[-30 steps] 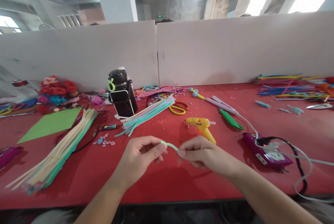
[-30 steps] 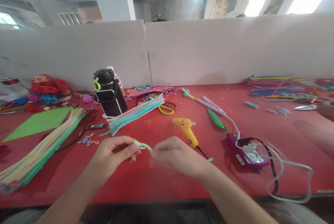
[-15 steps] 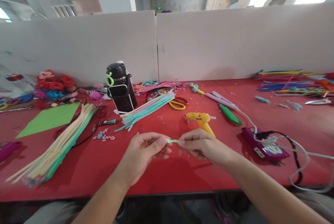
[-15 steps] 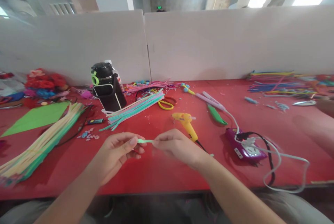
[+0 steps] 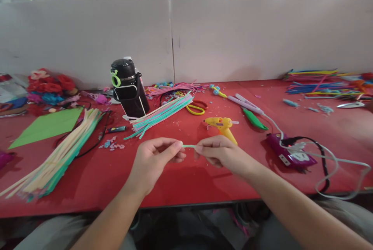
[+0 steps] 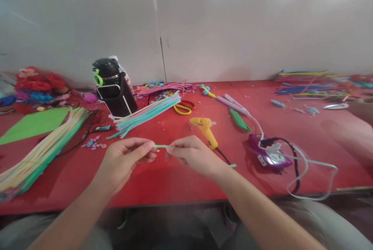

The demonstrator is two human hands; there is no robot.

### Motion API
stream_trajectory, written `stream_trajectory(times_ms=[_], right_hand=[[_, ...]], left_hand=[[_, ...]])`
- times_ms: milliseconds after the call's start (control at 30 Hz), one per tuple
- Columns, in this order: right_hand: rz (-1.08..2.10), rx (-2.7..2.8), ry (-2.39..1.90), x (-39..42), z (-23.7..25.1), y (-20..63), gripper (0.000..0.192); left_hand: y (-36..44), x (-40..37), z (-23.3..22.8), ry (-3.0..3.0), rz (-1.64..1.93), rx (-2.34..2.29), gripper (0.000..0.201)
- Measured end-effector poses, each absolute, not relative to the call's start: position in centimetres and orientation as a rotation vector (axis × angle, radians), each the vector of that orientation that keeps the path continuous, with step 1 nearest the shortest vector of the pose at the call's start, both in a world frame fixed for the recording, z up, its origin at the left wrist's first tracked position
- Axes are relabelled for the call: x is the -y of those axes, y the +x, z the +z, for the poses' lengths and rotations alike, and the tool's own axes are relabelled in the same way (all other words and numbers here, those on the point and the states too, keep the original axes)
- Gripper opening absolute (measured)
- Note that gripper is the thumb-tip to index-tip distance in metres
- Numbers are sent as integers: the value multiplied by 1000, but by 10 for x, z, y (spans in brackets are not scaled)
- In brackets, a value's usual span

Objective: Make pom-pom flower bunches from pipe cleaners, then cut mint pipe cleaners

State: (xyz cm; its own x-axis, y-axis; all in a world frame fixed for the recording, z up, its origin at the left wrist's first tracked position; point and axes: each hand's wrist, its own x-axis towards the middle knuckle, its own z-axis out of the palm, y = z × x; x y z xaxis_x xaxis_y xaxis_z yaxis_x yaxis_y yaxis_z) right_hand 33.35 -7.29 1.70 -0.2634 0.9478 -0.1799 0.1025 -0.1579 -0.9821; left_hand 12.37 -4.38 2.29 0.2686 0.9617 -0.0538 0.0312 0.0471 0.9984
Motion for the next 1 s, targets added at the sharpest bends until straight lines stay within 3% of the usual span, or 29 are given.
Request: stream_trajectory(times_ms=[300, 500, 633, 867, 1000], right_hand=[[1640, 1204, -1161, 72, 25, 340, 30], [1591, 1295, -1211, 67, 25, 338, 31], [1303, 1606, -1359, 66, 24, 343, 31], [728, 2243, -1512, 67, 30, 352, 27], [536, 2296, -1615, 70, 30, 351, 25]], left_hand=[[106, 40, 32, 2344, 607, -1032, 17], [101, 37, 35, 2243, 648, -993, 21], [103, 36, 39, 2022, 591, -1017, 28], [105, 41, 37, 2570, 215, -1158, 22], [104, 43, 35, 2477, 261, -1096, 21]])
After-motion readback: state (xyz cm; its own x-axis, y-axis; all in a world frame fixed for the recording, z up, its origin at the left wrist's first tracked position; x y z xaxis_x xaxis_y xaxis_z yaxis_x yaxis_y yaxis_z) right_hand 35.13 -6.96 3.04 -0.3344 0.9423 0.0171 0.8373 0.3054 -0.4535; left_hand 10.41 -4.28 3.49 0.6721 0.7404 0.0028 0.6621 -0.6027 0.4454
